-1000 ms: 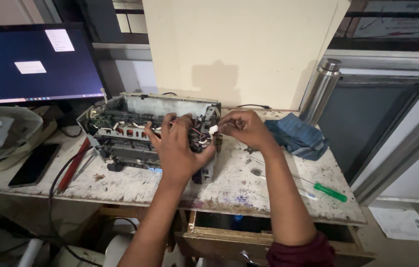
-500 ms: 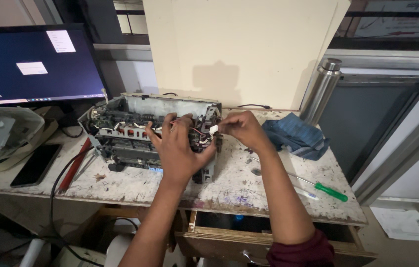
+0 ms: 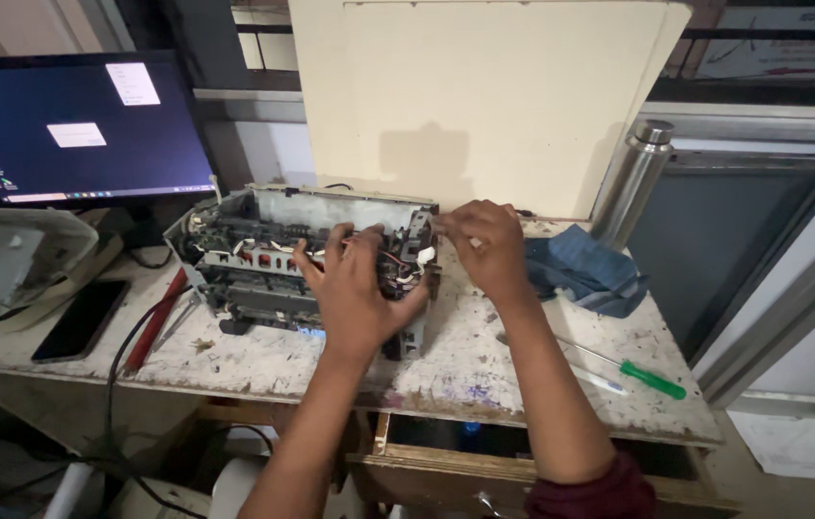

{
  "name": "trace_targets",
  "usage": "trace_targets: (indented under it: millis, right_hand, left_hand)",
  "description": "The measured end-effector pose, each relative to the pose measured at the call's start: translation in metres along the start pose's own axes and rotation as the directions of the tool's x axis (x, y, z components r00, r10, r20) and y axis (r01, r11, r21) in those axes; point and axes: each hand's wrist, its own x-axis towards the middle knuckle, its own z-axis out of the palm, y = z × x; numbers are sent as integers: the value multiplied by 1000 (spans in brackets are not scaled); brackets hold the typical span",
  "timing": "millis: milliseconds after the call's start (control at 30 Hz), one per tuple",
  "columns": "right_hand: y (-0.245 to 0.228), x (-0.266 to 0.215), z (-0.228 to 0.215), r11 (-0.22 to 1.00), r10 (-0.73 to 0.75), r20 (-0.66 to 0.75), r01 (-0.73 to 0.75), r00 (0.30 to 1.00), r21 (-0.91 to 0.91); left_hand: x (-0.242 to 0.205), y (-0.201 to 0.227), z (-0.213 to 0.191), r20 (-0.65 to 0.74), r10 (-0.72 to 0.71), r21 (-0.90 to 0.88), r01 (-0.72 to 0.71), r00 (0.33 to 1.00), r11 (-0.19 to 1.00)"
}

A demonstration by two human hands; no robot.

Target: The person uses a green screwdriver to loosen and remove screws from a disassembled electronic device on a workbench. They then wipe the interior with a white cloth and adjust internal wires and components by hand.

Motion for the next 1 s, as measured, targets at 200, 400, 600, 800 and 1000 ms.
trace_targets:
  millis: [200, 400, 600, 800, 1000]
  right_hand:
    - [7, -17, 28, 934, 288, -92, -259, 953, 246]
    - [33, -29, 45, 822, 488, 33, -472, 872, 319]
    - [65, -36, 38, 731, 505, 320, -595, 801, 334]
    - [74, -45, 46, 415, 593, 470, -748, 654, 518]
    - [52, -30, 28, 776, 388, 127, -398, 913, 489]
  left_hand:
    - [-1, -1, 1, -19, 4, -6, -4, 1000, 1000]
    - [-2, 0, 2, 20, -28, 1, 28, 999, 1000]
    - [-1, 1, 1, 23, -36, -7, 37, 999, 999]
    - [-2, -1, 3, 27, -27, 27, 27, 999, 999]
    - [0, 1, 0, 3, -6, -13, 6, 1000, 1000]
